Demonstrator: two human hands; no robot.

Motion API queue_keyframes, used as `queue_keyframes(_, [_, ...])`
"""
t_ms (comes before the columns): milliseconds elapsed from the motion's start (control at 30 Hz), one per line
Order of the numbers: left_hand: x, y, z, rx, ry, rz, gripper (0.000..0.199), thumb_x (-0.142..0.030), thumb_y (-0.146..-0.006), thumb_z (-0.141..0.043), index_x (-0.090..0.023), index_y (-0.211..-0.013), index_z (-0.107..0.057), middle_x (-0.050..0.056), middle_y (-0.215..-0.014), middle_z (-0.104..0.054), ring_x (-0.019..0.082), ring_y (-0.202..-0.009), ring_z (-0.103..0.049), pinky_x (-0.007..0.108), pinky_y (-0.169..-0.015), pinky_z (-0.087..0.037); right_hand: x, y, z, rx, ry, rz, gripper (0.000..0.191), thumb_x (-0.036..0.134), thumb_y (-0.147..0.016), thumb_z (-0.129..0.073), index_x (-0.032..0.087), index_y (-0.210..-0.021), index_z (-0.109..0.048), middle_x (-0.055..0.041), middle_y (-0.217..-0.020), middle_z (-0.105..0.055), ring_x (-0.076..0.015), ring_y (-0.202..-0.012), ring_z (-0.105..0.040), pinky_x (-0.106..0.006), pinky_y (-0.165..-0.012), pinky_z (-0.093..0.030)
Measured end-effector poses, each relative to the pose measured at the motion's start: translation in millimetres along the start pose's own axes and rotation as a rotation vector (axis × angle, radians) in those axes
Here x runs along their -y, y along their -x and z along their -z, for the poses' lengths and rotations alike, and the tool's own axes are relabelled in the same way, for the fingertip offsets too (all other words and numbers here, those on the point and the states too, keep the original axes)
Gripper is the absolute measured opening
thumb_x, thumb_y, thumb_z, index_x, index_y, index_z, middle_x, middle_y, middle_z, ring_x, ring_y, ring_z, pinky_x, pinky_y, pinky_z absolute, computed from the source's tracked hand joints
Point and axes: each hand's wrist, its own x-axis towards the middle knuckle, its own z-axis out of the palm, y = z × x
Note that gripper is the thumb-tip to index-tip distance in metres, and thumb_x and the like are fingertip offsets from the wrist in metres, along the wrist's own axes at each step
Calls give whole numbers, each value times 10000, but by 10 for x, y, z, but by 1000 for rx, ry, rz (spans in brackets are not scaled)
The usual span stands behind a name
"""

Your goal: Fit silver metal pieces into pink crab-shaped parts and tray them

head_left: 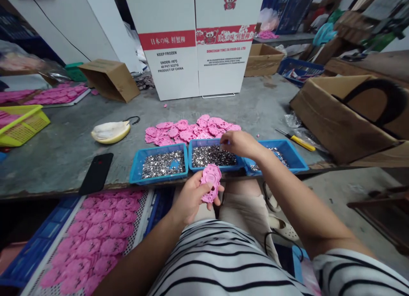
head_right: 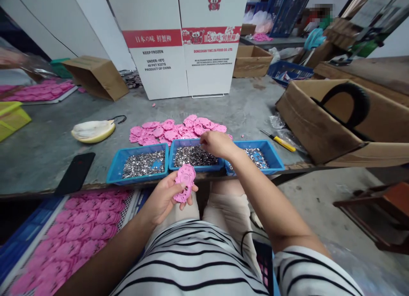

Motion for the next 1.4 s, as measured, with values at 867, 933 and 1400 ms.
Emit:
queue_keyframes(867, [140, -115, -179, -297, 158, -104, 307, -243, -670, -698, -120, -927, -581, 59, -791, -707, 110, -575, -603, 198, -470, -403, -35, 194, -395, -298, -1167, -109, 210, 285, -699, -775, 181, -651, -600, 41, -570, -580, -101, -533, -490, -245, -550, -394])
queue_keyframes(933, [116, -111, -197, -323, 173, -119, 315, -230, -651, -707, -121, -919, -583, 48, -777, -697, 108, -574, -600, 197, -471, -400, 68, 261, -470, -301, -1453, -56, 286, 368, -612, -836, 183, -635, -620, 46, -565, -588, -91, -510, -487, -239, -518, -405])
queue_keyframes(1400, [26, -146, -355, -350, 234, -217, 342, -203, -569, -765, -148, -833, -555, -20, -717, -619, 86, -534, -578, 198, -438, -379, 471, 481, -751, -580, -1797, -60, 220, 351, -577, -898, 227, -665, -739, 4, -630, -735, -130, -589, -675, -254, -573, -557])
